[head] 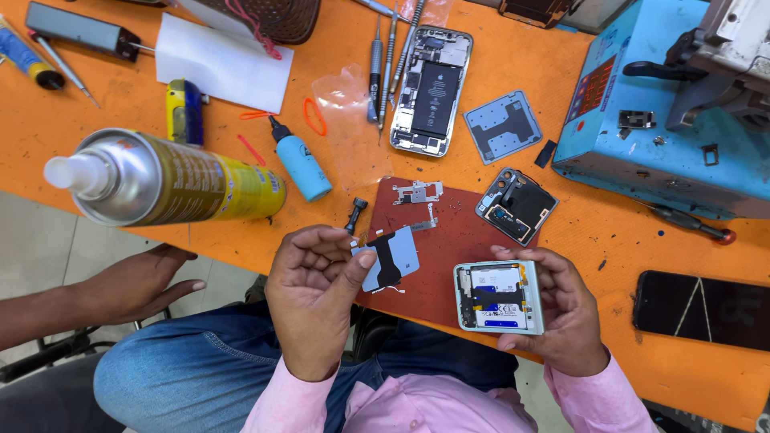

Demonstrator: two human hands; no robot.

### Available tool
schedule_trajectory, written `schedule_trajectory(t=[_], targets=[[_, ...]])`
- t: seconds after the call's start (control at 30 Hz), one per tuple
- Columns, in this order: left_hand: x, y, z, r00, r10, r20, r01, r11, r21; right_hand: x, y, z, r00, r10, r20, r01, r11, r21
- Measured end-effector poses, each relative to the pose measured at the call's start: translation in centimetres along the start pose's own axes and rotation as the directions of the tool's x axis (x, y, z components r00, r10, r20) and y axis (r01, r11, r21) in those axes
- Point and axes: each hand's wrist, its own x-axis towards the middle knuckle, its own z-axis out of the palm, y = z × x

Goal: The person uses tweezers to peel back a black adhesive layer from the internal components of a disassembled mobile device and later uses a screwdriver to install a small internal component.

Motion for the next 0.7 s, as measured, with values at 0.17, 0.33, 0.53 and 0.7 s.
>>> schedule_trajectory(t=[0.17,0.33,0.53,0.7], targets=[[-0.6,0.1,-0.9,0.998,0.068,-0.013,-0.067,0.997,0.049,-0.1,-0.1,0.0,1.0,-0.006,0.007,0.006,0.999,0.035],[-1.0,-0.2,-0.5,0.995,0.094,0.013,-0.095,0.993,0.066,-0.5,-0.1,-0.3,1.0,-0.014,-0.02,0.015,0.999,0.04],[-0.8,0.3,1.8,0.978,0.163,0.133,-0.185,0.966,0.182,-1.6,0.0,-0.9,0.999,-0.039,-0.03,0.041,0.998,0.052],[-0.3,0.8,3.2,0.83,0.415,0.372,-0.555,0.669,0.494,-3.9,-0.4,-2.0,0.995,-0.049,-0.09,0.053,0.998,0.041]])
